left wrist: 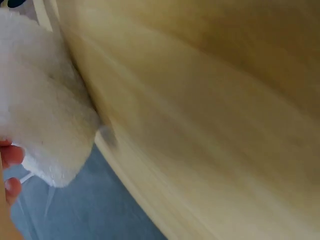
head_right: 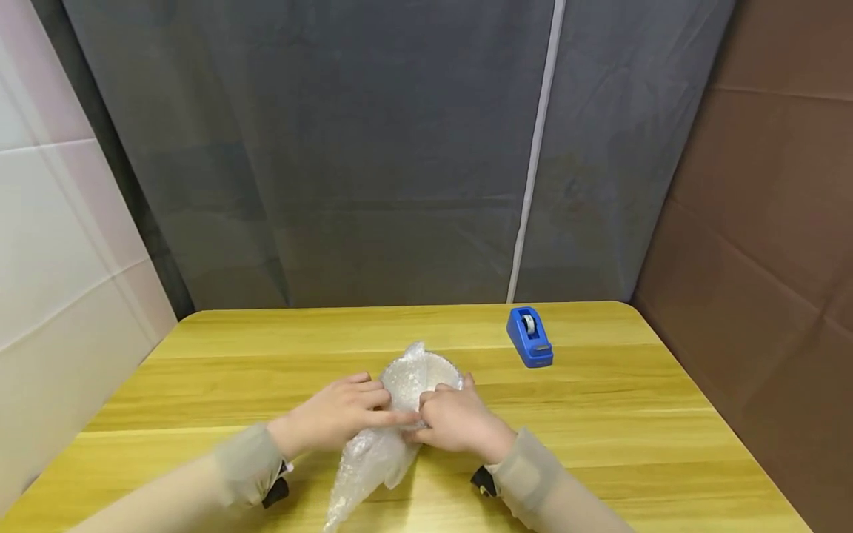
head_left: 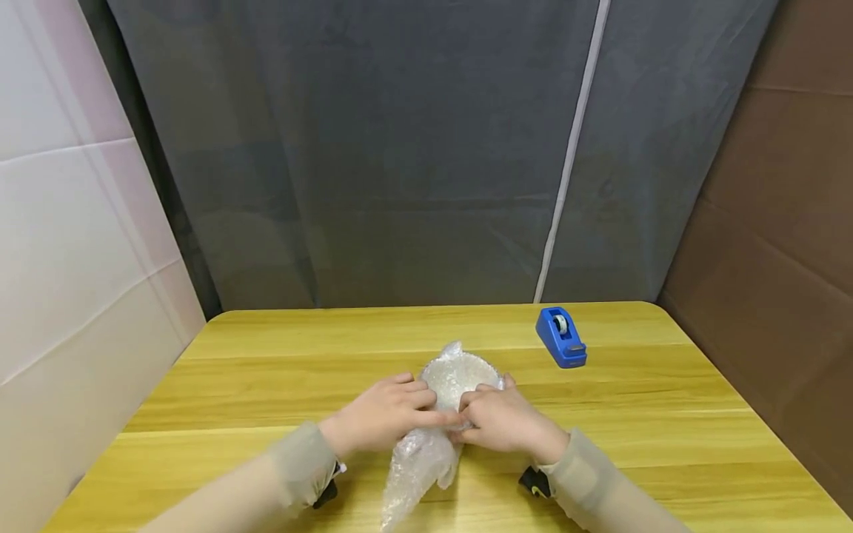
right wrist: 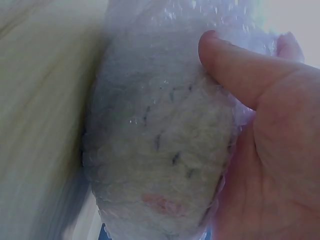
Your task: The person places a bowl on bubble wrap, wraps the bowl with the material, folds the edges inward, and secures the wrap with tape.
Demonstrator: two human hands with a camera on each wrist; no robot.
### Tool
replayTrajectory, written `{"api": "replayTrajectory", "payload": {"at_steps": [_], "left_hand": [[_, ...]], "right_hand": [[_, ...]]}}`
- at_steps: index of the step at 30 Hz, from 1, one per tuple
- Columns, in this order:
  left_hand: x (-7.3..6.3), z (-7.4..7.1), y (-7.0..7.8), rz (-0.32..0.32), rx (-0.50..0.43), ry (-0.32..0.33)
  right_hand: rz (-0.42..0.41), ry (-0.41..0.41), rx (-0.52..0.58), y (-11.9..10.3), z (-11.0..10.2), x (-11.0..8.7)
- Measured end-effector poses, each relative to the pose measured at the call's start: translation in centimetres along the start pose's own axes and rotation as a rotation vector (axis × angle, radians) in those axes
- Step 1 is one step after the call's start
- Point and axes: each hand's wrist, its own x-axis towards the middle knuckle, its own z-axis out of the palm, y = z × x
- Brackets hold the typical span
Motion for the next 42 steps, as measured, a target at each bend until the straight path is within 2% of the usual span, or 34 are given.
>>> {"api": "replayTrajectory", "payload": {"at_steps": [3, 6, 12, 16, 21, 26, 30, 33, 38, 42], "left_hand": [[0.4, 0.3, 0.3, -0.033, -0.067, 0.030], [0.7, 0.6, 0.5, -0.098, -0.164, 0.027], [1.1, 1.2, 1.0, -0.295, -0.411, 0.030], [1.6, 1.4, 1.1, -0.439, -0.514, 0.046], [1.9, 1.4, 1.1, -0.563, -0.583, 0.034], [2.2, 1.5, 1.1, -0.610, -0.624, 0.040], [2.5, 1.4, 1.1, -0.643, -0.631, 0.046], [2.7, 1.4, 1.2, -0.690, -0.639, 0.057], [2.8, 1.5, 1.6, -0.782, -0.625, 0.117], [2.9, 1.6, 1.9, -0.809, -0.625, 0.206]], "right_hand": [[-0.010, 0.015, -0.033, -0.1, 0.1, 0.1], [-0.016, 0.019, -0.061, -0.2, 0.3, 0.1], [-0.044, 0.053, -0.037, 0.2, 0.5, -0.1], [-0.083, 0.103, 0.041, 0.7, 0.5, -0.3], [-0.102, 0.062, 0.158, 1.3, 0.3, -0.3], [-0.070, 0.000, 0.242, 1.5, -0.2, -0.2], [-0.041, 0.013, 0.276, 1.6, -0.5, -0.4], [0.001, 0.027, 0.315, 1.7, -0.4, -0.4], [0.073, 0.052, 0.374, 1.7, -0.1, 0.1], [0.094, 0.100, 0.355, 1.6, 0.1, 0.4]]}}
